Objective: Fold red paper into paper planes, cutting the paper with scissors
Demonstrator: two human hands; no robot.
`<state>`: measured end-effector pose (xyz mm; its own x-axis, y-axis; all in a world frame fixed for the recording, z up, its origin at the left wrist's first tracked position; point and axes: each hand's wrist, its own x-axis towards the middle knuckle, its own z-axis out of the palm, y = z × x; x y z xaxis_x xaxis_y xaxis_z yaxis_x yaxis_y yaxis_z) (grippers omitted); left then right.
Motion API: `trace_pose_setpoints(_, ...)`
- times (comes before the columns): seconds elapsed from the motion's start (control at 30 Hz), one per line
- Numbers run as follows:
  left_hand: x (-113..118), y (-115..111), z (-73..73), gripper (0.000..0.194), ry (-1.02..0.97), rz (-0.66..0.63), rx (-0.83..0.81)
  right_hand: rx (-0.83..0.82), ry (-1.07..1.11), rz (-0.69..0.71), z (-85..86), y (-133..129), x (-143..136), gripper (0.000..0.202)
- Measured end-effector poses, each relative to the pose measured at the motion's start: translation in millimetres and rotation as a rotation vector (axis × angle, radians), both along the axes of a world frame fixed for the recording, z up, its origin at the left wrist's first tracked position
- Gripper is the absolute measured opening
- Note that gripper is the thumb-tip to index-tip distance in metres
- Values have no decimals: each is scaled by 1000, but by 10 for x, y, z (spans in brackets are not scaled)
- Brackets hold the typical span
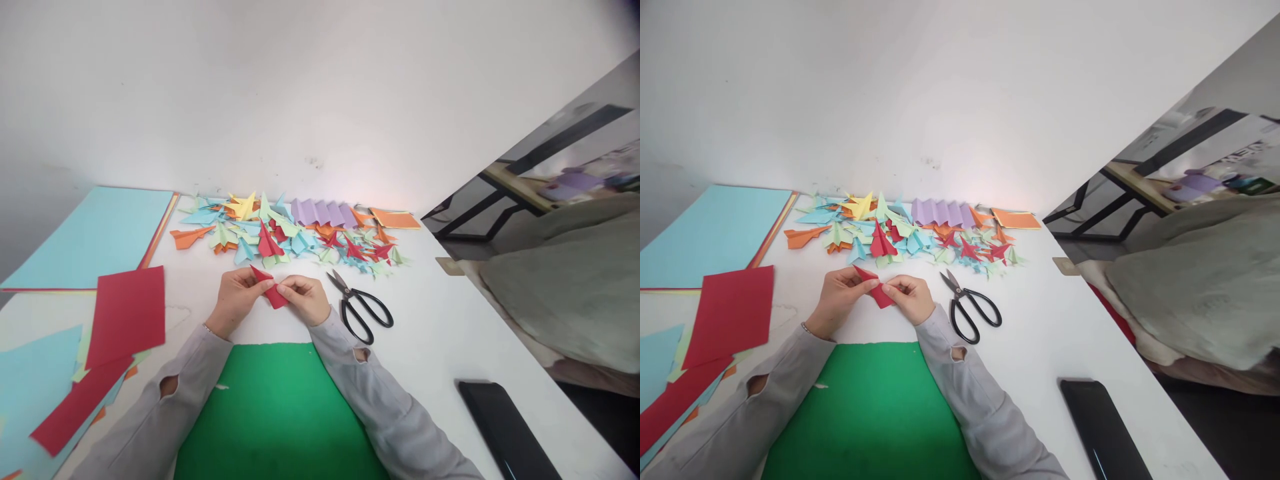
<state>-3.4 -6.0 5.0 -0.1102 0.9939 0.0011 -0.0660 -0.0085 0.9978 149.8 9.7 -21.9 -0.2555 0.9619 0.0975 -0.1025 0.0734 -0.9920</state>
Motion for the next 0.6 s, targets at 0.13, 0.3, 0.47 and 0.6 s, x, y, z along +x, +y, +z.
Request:
trace_pose_setpoints(0.13, 15, -5, 15, 18, 11, -34, 21, -13, 10, -1, -10, -12, -21, 29)
trace_pose_setpoints(0.3, 4, 0, -16, 16, -3, -74, 1, 7, -20, 13, 13, -16, -19, 27)
trace_pose_setpoints(0.47, 3, 0, -17, 16, -24, -84, -38, -21, -24, 5, -13, 3, 1, 27)
trace_pose_setpoints(0.6, 7, -3, 2, 17, -29, -90, -30, -36, -2, -4, -29, 8, 1, 26)
